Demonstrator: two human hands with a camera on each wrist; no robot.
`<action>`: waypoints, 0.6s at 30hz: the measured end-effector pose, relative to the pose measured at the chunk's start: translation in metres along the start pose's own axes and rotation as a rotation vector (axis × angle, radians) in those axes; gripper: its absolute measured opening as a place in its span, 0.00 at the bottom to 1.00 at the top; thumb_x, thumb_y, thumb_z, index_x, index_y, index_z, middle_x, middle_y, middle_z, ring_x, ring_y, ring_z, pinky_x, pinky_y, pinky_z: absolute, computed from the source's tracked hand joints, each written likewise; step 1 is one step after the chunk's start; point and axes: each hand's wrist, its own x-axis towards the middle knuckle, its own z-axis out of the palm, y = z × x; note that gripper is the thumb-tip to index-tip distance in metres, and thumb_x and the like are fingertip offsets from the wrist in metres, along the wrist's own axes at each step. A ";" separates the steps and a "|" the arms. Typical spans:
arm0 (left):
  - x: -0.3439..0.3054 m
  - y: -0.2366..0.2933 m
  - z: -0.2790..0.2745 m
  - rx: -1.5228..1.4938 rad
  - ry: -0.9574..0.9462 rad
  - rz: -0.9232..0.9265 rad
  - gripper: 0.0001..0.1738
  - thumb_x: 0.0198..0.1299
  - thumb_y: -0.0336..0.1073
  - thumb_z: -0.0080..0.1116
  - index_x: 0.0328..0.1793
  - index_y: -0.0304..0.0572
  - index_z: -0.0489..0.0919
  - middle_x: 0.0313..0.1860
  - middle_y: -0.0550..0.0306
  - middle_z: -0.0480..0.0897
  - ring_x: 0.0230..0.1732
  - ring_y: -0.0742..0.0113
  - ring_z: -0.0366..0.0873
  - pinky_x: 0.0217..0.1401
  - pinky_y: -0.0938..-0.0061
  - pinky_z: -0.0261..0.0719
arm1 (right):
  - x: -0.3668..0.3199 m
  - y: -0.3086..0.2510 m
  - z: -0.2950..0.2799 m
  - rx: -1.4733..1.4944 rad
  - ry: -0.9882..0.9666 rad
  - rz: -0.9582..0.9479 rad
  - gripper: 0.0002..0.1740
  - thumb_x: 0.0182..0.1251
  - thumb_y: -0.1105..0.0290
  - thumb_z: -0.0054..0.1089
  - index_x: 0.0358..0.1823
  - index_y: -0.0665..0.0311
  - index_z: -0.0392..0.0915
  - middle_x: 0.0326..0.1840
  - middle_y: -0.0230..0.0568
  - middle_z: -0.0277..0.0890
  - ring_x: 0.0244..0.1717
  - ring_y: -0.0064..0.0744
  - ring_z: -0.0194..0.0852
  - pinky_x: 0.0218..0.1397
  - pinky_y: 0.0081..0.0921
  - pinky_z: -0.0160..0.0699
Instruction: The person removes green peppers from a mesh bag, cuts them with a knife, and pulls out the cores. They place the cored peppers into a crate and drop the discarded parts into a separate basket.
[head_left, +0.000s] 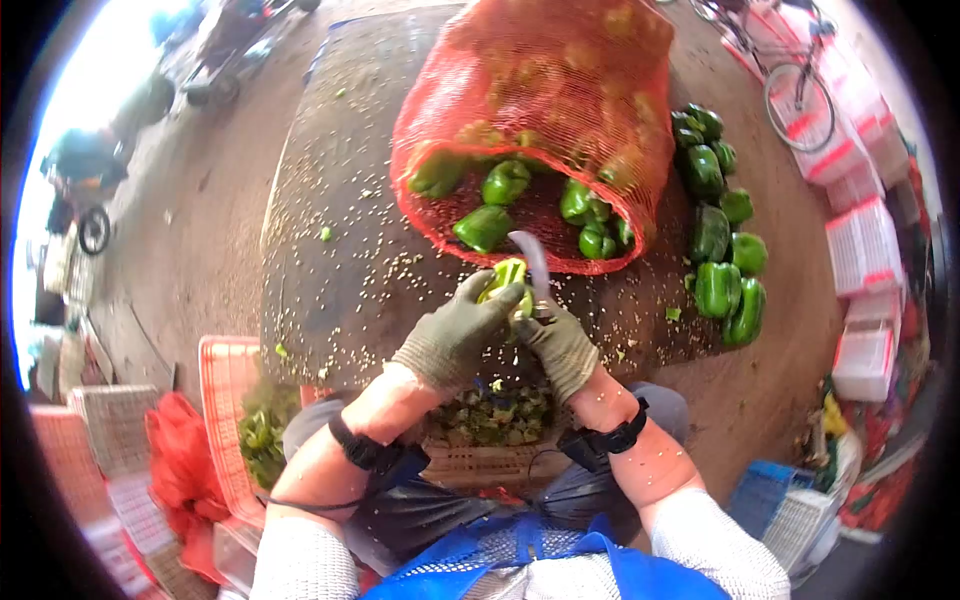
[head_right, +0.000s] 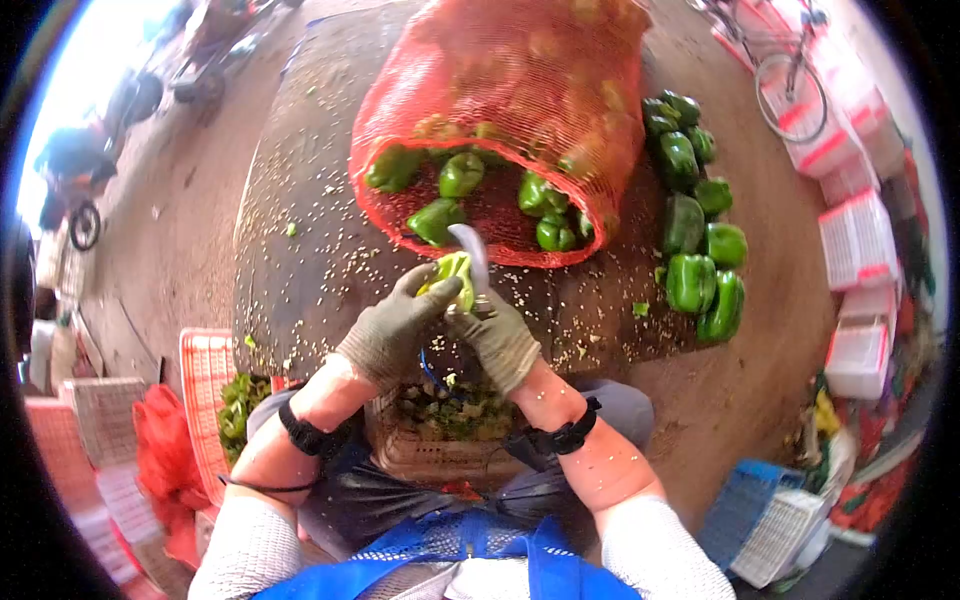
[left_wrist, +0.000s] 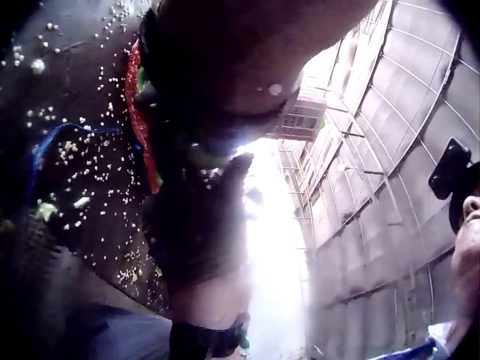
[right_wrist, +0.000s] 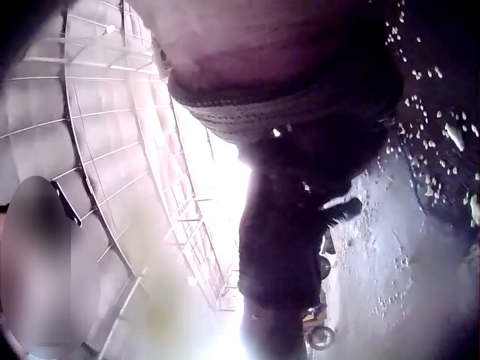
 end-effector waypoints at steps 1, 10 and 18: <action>-0.001 0.015 -0.007 0.211 -0.097 -0.038 0.37 0.58 0.30 0.61 0.75 0.57 0.66 0.67 0.34 0.72 0.53 0.35 0.81 0.51 0.54 0.83 | -0.002 -0.003 0.002 0.033 0.064 0.079 0.34 0.69 0.57 0.68 0.70 0.62 0.67 0.52 0.26 0.76 0.48 0.17 0.73 0.50 0.18 0.76; 0.009 0.016 0.025 0.381 0.082 -0.229 0.19 0.58 0.37 0.65 0.54 0.47 0.75 0.51 0.44 0.77 0.48 0.43 0.81 0.49 0.56 0.81 | -0.005 -0.002 0.005 -0.286 0.108 -0.029 0.33 0.60 0.58 0.76 0.63 0.63 0.72 0.46 0.36 0.80 0.44 0.26 0.75 0.52 0.28 0.78; -0.002 -0.037 0.053 -0.195 0.042 -0.076 0.35 0.47 0.32 0.77 0.62 0.41 0.71 0.53 0.50 0.78 0.51 0.58 0.80 0.57 0.67 0.79 | -0.003 0.028 -0.002 -0.472 0.147 -0.092 0.40 0.55 0.57 0.79 0.67 0.61 0.68 0.48 0.43 0.81 0.46 0.34 0.79 0.54 0.31 0.79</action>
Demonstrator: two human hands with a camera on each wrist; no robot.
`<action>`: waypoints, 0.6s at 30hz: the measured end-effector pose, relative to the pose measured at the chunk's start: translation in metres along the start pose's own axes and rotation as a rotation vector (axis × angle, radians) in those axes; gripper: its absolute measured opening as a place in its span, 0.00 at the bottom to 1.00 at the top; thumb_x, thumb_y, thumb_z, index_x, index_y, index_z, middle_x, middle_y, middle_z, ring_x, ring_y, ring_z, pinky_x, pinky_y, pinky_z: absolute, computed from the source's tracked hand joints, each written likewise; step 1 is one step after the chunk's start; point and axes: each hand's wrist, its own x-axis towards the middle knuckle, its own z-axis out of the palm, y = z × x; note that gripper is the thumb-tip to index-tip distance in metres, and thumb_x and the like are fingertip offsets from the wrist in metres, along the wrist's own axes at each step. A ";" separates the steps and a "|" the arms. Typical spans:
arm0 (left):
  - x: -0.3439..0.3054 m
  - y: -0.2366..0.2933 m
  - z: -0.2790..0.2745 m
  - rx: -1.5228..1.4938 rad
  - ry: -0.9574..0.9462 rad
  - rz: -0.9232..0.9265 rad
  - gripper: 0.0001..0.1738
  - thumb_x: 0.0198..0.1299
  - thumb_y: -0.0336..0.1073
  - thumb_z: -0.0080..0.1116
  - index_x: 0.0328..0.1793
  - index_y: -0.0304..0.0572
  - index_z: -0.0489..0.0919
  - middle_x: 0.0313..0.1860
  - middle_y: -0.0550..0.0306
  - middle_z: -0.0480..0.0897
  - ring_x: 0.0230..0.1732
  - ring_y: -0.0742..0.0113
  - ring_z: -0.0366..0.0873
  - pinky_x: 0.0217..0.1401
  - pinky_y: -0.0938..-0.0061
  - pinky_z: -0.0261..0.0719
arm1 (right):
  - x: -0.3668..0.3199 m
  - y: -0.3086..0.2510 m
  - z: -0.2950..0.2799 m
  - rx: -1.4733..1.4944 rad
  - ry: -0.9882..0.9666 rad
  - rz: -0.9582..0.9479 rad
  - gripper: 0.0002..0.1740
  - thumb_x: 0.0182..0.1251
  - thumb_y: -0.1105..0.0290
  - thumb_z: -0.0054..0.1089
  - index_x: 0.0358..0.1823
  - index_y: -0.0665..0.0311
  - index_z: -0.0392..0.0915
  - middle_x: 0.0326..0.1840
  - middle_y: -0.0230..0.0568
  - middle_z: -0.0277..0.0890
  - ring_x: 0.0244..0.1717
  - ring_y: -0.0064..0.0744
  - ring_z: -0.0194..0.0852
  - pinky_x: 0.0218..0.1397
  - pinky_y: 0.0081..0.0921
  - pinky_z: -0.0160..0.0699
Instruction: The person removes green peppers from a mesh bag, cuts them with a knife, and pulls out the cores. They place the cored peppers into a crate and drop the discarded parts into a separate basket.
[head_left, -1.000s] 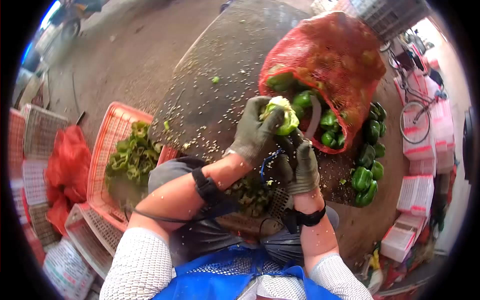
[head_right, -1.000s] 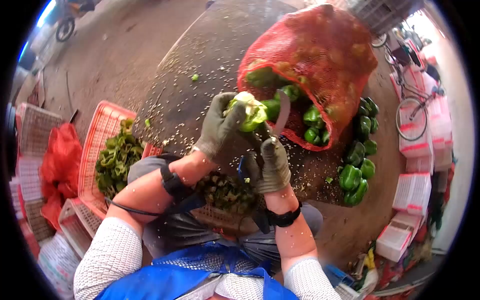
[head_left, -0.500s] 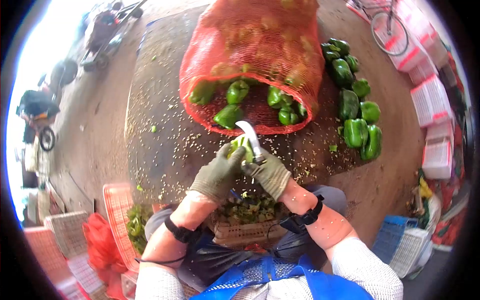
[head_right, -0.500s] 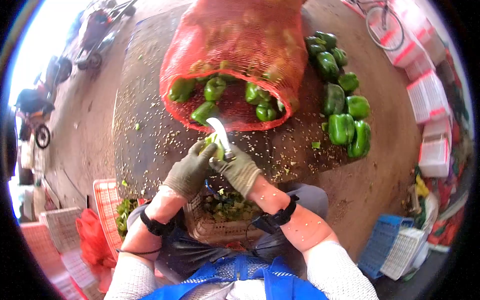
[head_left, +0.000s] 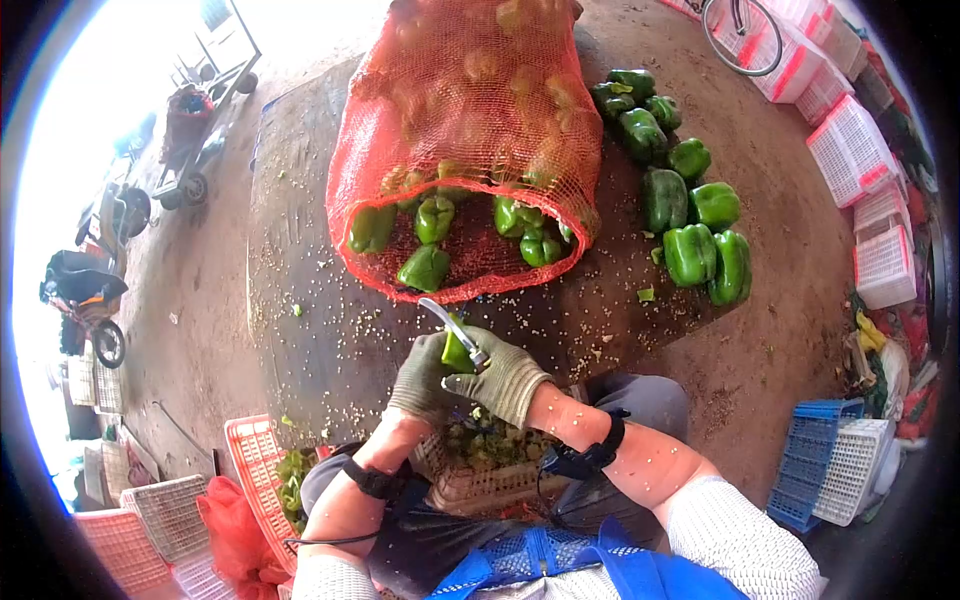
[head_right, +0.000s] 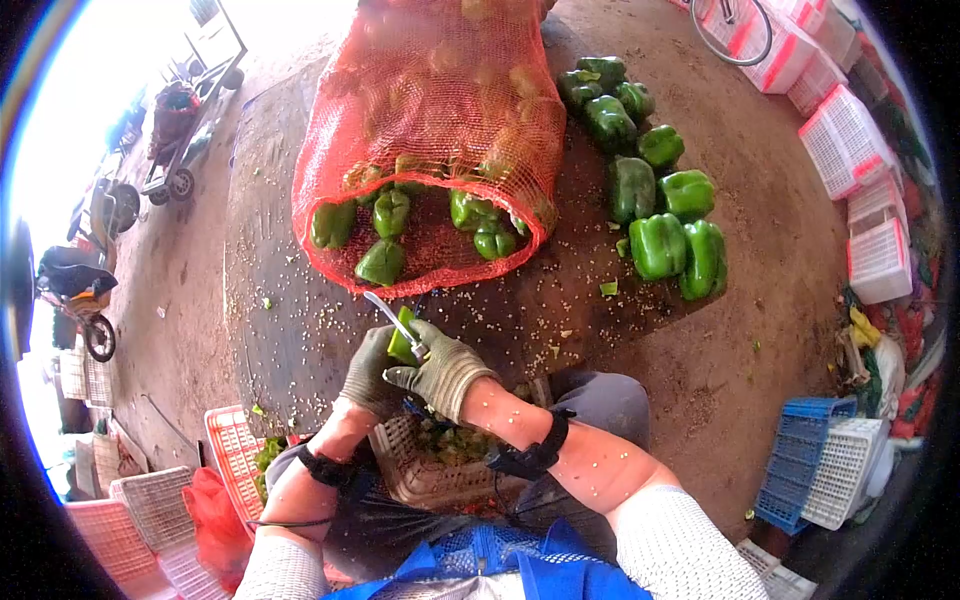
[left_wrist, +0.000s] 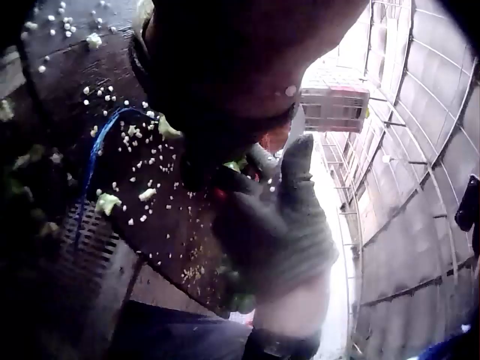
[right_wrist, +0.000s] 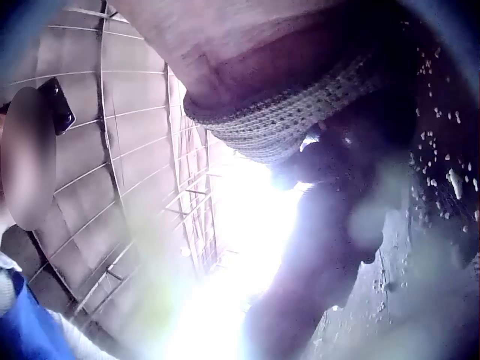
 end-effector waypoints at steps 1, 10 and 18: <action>0.002 -0.005 0.002 -0.243 -0.002 -0.145 0.33 0.48 0.33 0.76 0.60 0.41 0.72 0.49 0.51 0.80 0.49 0.59 0.81 0.54 0.68 0.80 | -0.002 -0.005 -0.001 0.020 0.015 -0.037 0.42 0.54 0.56 0.79 0.68 0.60 0.67 0.48 0.46 0.82 0.45 0.37 0.80 0.53 0.32 0.80; -0.002 0.067 -0.040 0.242 -0.232 -0.100 0.34 0.47 0.48 0.79 0.57 0.46 0.73 0.45 0.44 0.86 0.48 0.40 0.83 0.43 0.56 0.83 | 0.002 -0.053 -0.015 0.512 -0.290 -0.092 0.36 0.56 0.68 0.77 0.66 0.63 0.70 0.49 0.31 0.80 0.49 0.24 0.76 0.57 0.26 0.78; -0.012 0.063 -0.050 -0.455 -0.276 -0.090 0.37 0.49 0.47 0.80 0.61 0.43 0.73 0.57 0.51 0.82 0.57 0.66 0.80 0.57 0.66 0.80 | -0.004 -0.055 -0.021 0.256 -0.364 0.076 0.33 0.59 0.66 0.76 0.65 0.64 0.74 0.53 0.32 0.82 0.52 0.19 0.77 0.56 0.23 0.79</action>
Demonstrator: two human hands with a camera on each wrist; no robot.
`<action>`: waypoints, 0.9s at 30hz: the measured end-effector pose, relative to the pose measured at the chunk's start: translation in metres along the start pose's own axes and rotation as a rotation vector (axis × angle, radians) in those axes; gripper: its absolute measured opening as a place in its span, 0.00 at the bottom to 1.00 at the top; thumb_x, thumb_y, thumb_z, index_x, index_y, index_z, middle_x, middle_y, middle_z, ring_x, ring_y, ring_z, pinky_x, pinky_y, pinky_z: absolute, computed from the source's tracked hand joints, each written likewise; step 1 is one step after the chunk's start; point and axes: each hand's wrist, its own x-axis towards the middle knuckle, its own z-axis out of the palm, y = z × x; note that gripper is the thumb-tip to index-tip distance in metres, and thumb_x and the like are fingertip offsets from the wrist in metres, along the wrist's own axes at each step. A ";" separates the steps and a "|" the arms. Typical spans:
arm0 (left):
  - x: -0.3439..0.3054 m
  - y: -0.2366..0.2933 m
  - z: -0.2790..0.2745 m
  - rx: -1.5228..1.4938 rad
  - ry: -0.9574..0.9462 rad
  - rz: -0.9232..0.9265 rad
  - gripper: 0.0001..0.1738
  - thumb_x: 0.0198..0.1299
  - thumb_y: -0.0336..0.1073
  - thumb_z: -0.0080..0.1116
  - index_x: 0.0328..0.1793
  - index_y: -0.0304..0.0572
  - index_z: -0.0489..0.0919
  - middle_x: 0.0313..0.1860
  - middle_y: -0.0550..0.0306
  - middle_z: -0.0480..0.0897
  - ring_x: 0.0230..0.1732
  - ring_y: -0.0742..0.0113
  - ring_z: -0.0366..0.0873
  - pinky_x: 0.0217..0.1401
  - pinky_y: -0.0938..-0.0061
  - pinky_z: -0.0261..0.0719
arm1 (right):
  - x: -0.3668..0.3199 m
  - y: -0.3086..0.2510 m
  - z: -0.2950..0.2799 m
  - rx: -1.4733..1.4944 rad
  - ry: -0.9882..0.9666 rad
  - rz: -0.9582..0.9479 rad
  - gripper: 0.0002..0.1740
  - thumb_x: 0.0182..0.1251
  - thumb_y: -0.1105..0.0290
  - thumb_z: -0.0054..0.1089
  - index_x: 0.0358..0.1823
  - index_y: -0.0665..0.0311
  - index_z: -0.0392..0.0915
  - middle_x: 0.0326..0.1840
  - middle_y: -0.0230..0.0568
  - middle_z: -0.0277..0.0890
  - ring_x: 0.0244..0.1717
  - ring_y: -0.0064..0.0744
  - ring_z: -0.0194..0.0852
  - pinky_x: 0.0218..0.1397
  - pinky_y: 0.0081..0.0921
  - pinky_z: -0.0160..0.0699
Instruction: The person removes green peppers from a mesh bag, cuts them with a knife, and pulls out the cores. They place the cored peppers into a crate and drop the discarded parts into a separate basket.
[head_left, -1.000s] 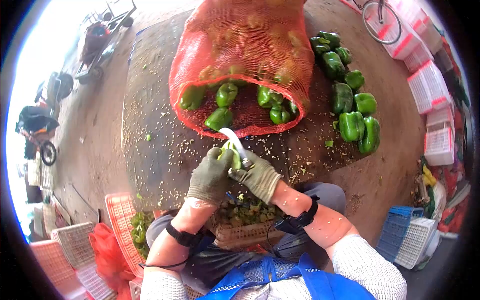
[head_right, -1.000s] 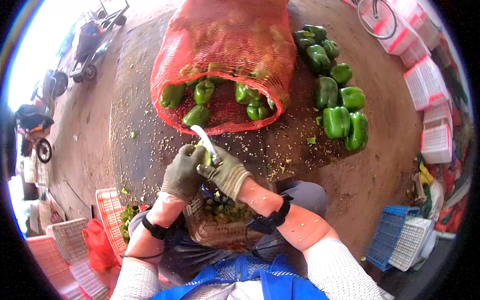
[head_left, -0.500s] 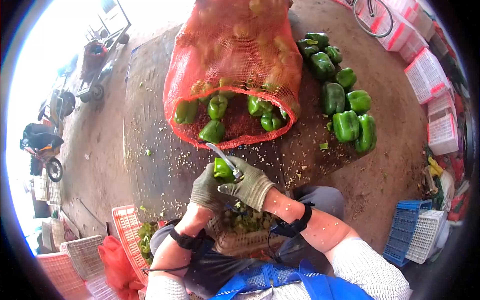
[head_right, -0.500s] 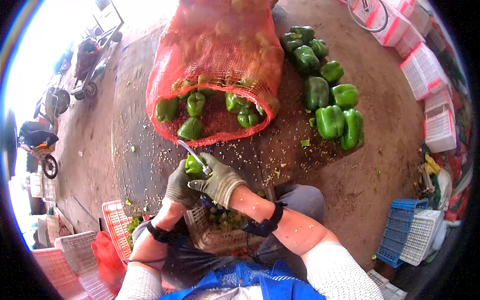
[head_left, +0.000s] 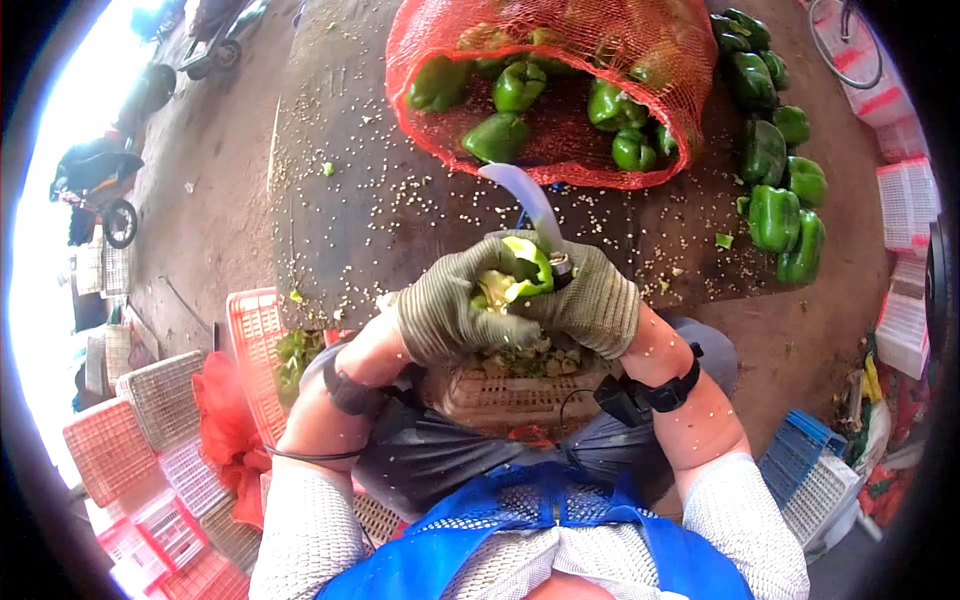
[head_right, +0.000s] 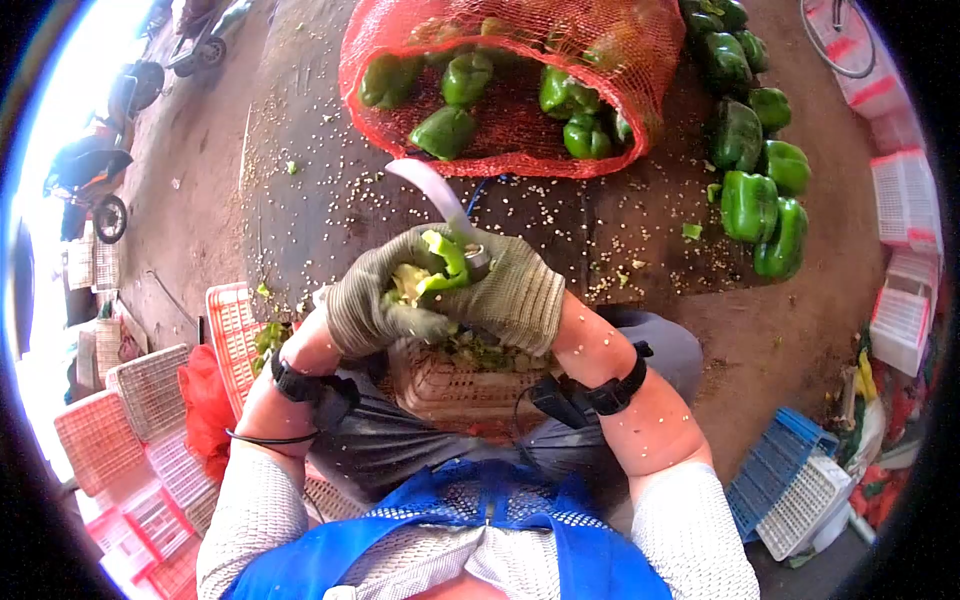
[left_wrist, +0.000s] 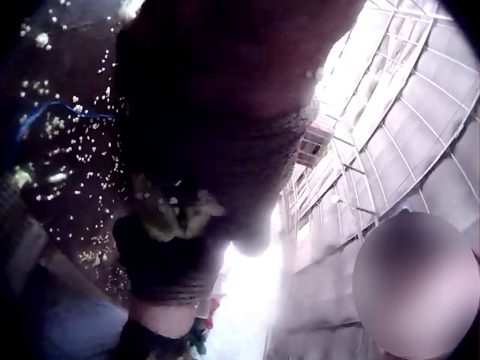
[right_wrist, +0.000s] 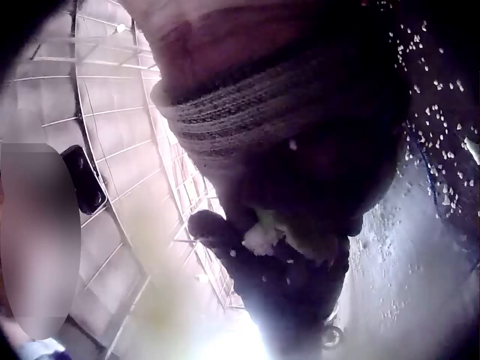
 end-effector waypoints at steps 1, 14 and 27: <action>0.000 -0.004 0.001 -0.167 0.063 0.051 0.35 0.51 0.46 0.79 0.59 0.41 0.74 0.56 0.50 0.82 0.56 0.66 0.79 0.55 0.67 0.81 | 0.002 -0.005 0.000 -0.041 0.001 0.040 0.34 0.58 0.67 0.77 0.65 0.66 0.74 0.53 0.32 0.82 0.51 0.19 0.78 0.57 0.23 0.79; -0.008 -0.010 -0.011 -0.187 0.301 -0.396 0.21 0.58 0.43 0.73 0.49 0.41 0.76 0.32 0.61 0.79 0.30 0.75 0.76 0.30 0.78 0.78 | 0.003 -0.001 -0.018 0.530 0.258 0.061 0.30 0.64 0.53 0.72 0.59 0.64 0.76 0.37 0.34 0.82 0.19 0.17 0.70 0.18 0.19 0.68; -0.007 -0.003 0.007 -0.155 0.347 0.234 0.22 0.59 0.30 0.69 0.61 0.42 0.80 0.66 0.45 0.75 0.63 0.55 0.77 0.62 0.68 0.79 | -0.011 0.003 0.001 0.434 0.159 -0.147 0.42 0.64 0.43 0.66 0.68 0.67 0.66 0.62 0.43 0.74 0.59 0.35 0.76 0.60 0.33 0.78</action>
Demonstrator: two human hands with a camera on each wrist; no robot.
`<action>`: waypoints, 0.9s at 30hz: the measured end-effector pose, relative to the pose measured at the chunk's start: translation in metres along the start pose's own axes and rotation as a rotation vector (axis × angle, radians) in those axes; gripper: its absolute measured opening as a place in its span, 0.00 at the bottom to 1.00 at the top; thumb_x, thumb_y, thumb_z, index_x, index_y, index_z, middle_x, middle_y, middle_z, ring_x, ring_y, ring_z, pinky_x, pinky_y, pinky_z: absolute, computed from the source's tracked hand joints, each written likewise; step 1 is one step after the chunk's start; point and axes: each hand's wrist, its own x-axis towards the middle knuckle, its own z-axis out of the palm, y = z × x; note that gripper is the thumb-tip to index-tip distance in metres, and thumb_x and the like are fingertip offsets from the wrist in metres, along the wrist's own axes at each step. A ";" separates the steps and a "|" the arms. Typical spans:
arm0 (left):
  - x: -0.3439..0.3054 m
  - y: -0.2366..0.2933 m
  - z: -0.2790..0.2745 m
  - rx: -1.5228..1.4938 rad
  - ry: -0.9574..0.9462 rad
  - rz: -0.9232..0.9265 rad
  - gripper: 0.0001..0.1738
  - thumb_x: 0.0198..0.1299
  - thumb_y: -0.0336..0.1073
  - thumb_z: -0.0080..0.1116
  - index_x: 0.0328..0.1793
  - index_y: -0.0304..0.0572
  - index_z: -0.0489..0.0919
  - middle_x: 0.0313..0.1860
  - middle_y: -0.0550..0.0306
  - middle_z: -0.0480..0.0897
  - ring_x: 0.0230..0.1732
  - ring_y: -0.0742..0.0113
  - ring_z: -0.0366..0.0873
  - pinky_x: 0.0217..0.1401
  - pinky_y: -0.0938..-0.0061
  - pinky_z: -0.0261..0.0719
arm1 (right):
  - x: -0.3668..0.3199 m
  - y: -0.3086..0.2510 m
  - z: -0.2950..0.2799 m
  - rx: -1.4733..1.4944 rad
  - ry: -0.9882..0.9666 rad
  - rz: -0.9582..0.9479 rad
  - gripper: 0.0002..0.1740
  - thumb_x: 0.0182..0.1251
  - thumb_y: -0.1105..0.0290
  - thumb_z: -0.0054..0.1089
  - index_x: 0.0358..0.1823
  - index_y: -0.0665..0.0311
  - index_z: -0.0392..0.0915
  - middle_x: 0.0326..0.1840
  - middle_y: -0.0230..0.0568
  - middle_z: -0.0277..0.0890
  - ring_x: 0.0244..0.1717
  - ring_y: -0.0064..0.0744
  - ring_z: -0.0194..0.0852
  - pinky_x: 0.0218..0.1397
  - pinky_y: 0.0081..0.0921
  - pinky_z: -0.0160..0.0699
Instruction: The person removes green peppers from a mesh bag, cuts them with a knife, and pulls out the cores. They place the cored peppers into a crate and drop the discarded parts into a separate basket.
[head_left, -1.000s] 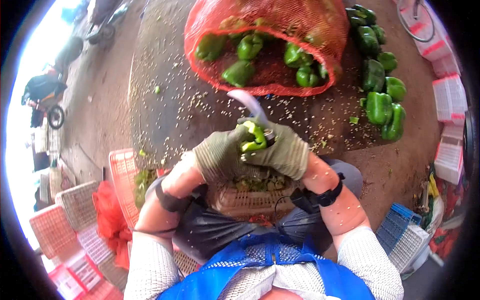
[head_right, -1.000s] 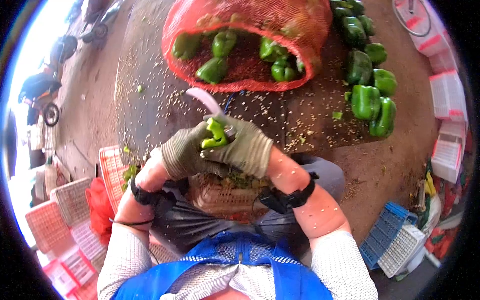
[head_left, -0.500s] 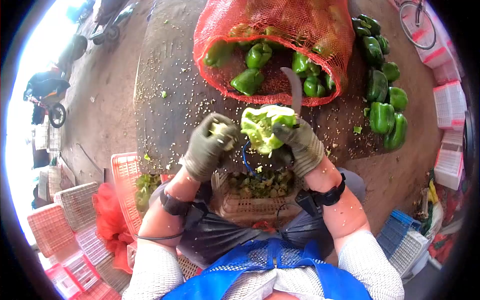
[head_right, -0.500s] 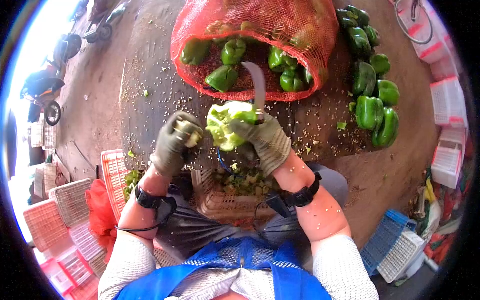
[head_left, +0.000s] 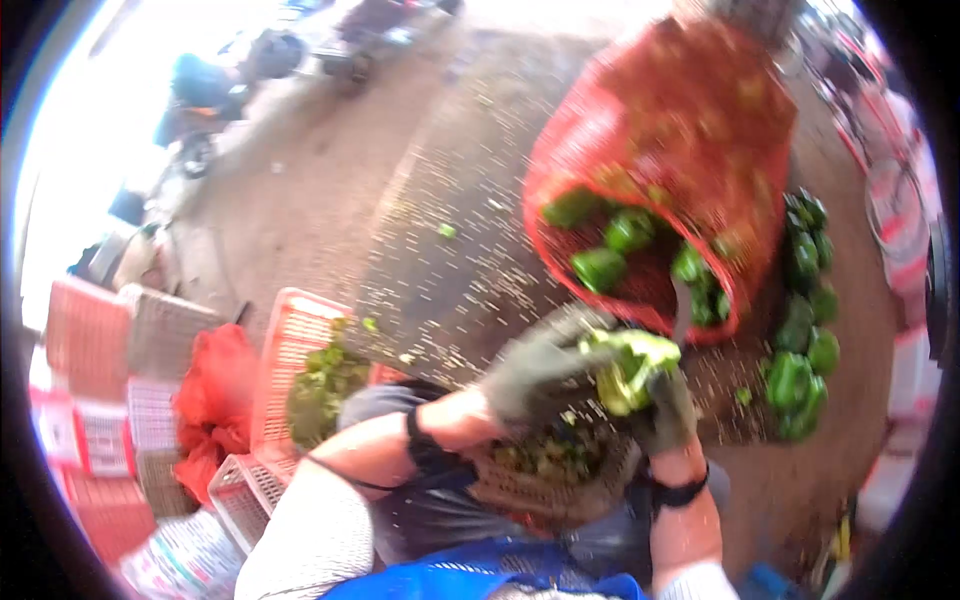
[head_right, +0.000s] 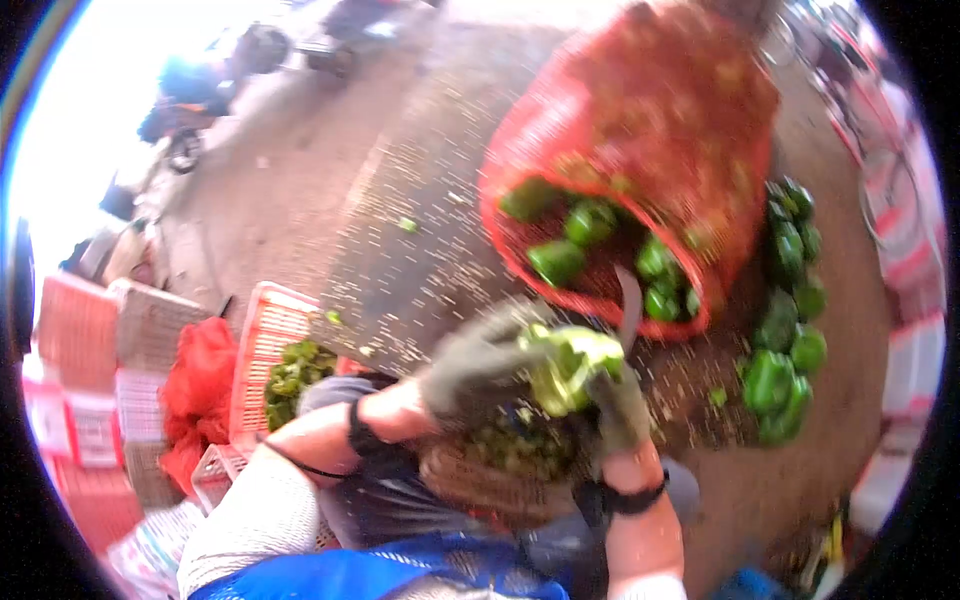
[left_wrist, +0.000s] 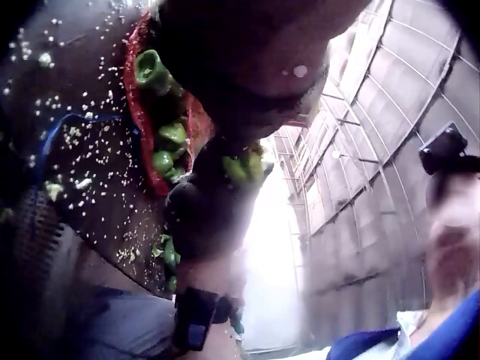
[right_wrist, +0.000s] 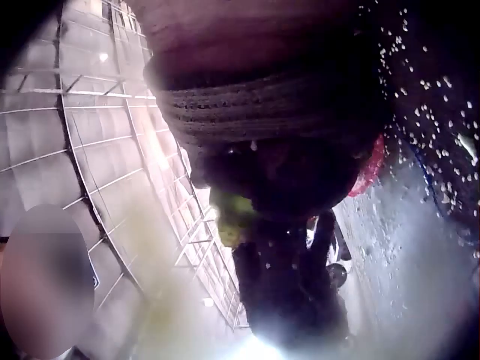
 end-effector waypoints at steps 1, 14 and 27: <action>-0.005 -0.012 0.004 -0.244 -0.037 -0.043 0.21 0.61 0.29 0.67 0.62 0.42 0.81 0.69 0.47 0.73 0.65 0.58 0.75 0.64 0.69 0.78 | 0.001 0.003 -0.006 -0.031 -0.012 0.038 0.48 0.54 0.40 0.75 0.64 0.71 0.71 0.56 0.40 0.79 0.54 0.32 0.79 0.58 0.31 0.80; -0.042 0.020 -0.014 -0.063 -0.043 -0.100 0.21 0.59 0.14 0.61 0.57 0.39 0.85 0.60 0.51 0.77 0.60 0.60 0.78 0.63 0.73 0.78 | -0.011 0.009 0.019 -0.007 -0.124 0.062 0.48 0.57 0.38 0.71 0.65 0.73 0.70 0.45 0.38 0.82 0.39 0.26 0.81 0.42 0.24 0.83; -0.320 0.010 -0.221 1.148 0.704 -0.619 0.17 0.63 0.36 0.64 0.58 0.45 0.82 0.47 0.48 0.87 0.49 0.56 0.85 0.51 0.67 0.82 | -0.020 -0.003 0.010 -0.044 -0.154 0.176 0.35 0.65 0.55 0.70 0.64 0.74 0.71 0.29 0.40 0.83 0.13 0.24 0.71 0.15 0.22 0.70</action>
